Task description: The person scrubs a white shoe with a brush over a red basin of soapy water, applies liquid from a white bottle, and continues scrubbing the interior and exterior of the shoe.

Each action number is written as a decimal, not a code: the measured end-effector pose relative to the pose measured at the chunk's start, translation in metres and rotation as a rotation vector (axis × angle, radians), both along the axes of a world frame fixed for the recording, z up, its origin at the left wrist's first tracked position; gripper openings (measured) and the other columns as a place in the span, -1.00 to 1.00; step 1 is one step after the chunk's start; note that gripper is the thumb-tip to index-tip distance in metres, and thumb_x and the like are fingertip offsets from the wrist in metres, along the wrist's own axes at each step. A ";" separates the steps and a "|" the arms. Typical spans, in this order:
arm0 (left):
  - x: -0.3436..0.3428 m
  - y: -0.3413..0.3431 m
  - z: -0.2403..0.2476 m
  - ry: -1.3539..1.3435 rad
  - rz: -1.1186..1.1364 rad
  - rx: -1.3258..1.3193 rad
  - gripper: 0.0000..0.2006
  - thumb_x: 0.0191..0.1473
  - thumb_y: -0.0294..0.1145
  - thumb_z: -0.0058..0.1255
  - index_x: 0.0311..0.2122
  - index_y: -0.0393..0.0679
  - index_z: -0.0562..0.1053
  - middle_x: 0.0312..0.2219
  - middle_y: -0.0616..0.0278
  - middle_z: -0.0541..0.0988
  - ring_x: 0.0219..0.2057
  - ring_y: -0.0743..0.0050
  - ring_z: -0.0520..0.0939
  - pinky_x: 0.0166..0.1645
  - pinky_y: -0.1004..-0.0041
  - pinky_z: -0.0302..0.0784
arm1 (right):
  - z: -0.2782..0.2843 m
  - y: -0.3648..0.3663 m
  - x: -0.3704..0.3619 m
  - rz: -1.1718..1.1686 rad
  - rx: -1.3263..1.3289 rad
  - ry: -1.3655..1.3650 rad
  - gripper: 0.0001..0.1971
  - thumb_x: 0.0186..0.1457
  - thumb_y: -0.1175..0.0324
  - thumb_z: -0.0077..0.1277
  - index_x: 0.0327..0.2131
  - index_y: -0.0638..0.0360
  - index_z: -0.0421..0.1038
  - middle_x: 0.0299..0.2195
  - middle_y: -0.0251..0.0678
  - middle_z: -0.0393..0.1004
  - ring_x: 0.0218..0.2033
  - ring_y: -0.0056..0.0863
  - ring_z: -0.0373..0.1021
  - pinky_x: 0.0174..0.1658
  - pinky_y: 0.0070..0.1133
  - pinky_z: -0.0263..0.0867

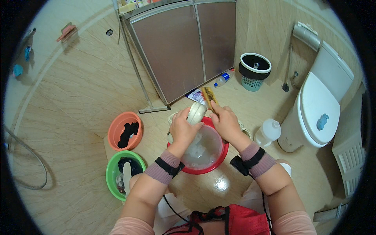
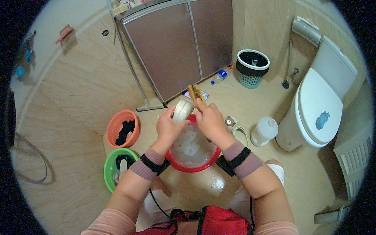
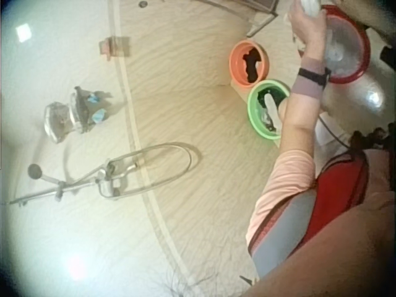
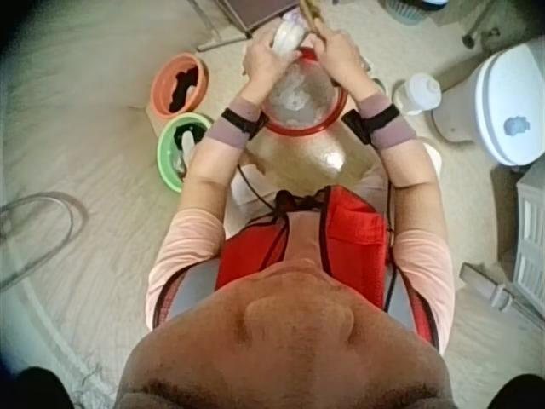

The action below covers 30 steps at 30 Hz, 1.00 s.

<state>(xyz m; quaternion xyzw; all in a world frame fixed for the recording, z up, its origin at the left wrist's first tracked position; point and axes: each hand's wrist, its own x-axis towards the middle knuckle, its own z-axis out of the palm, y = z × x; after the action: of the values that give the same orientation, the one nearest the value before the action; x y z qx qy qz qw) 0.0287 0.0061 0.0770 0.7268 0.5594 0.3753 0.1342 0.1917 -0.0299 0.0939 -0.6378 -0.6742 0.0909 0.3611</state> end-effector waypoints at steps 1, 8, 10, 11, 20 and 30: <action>-0.003 0.002 0.000 -0.012 0.008 0.027 -0.36 -0.34 -0.28 0.42 -0.02 -0.16 0.50 -0.11 0.06 0.57 -0.08 0.05 0.56 0.01 0.25 0.46 | 0.004 -0.003 -0.001 0.012 -0.011 0.028 -0.53 0.12 0.31 -0.01 0.14 0.03 0.33 -0.31 0.10 0.39 -0.34 0.06 0.42 -0.24 -0.21 0.38; -0.002 -0.001 -0.004 0.029 0.006 0.046 -0.42 -0.34 -0.31 0.37 -0.07 -0.15 0.51 -0.20 0.11 0.56 -0.09 0.07 0.53 -0.03 0.21 0.47 | -0.004 -0.004 -0.003 0.041 -0.061 0.011 -0.51 0.10 0.31 0.04 0.14 0.00 0.33 -0.32 0.03 0.38 -0.32 0.01 0.41 -0.22 -0.25 0.37; 0.000 0.000 -0.004 0.035 0.008 0.027 -0.42 -0.33 -0.32 0.36 -0.07 -0.15 0.51 -0.19 0.13 0.56 -0.08 0.08 0.53 -0.03 0.22 0.47 | -0.003 0.003 0.002 -0.025 -0.113 -0.003 -0.50 0.09 0.31 0.04 0.15 0.01 0.32 -0.29 0.05 0.38 -0.31 0.05 0.43 -0.22 -0.23 0.40; -0.004 0.002 -0.007 0.019 0.000 0.059 -0.40 -0.34 -0.30 0.38 -0.06 -0.15 0.50 -0.17 0.11 0.56 -0.08 0.07 0.54 -0.01 0.23 0.47 | 0.004 -0.007 -0.006 0.018 -0.053 0.009 -0.50 0.09 0.30 0.04 0.15 0.00 0.32 -0.28 0.05 0.38 -0.31 0.06 0.43 -0.22 -0.23 0.40; -0.002 -0.003 -0.007 0.017 -0.020 0.007 -0.38 -0.34 -0.30 0.39 -0.04 -0.17 0.49 -0.16 0.06 0.56 -0.10 0.07 0.56 0.00 0.25 0.47 | -0.004 0.005 -0.001 -0.042 -0.111 0.041 -0.51 0.12 0.29 0.00 0.16 0.00 0.31 -0.22 0.08 0.38 -0.30 0.04 0.45 -0.21 -0.21 0.40; -0.014 -0.002 -0.006 -0.016 0.005 0.008 -0.38 -0.35 -0.30 0.40 -0.05 -0.20 0.49 -0.17 0.06 0.56 -0.11 0.09 0.56 -0.02 0.26 0.48 | 0.003 -0.011 -0.019 0.073 0.104 0.057 -0.57 0.11 0.31 0.03 0.09 0.04 0.39 -0.35 0.01 0.39 -0.34 0.00 0.42 -0.22 -0.24 0.35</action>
<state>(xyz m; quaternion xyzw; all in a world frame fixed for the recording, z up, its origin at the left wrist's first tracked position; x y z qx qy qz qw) 0.0142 0.0041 0.0705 0.7229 0.5585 0.3837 0.1350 0.1729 -0.0412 0.0964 -0.5902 -0.6903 0.0870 0.4093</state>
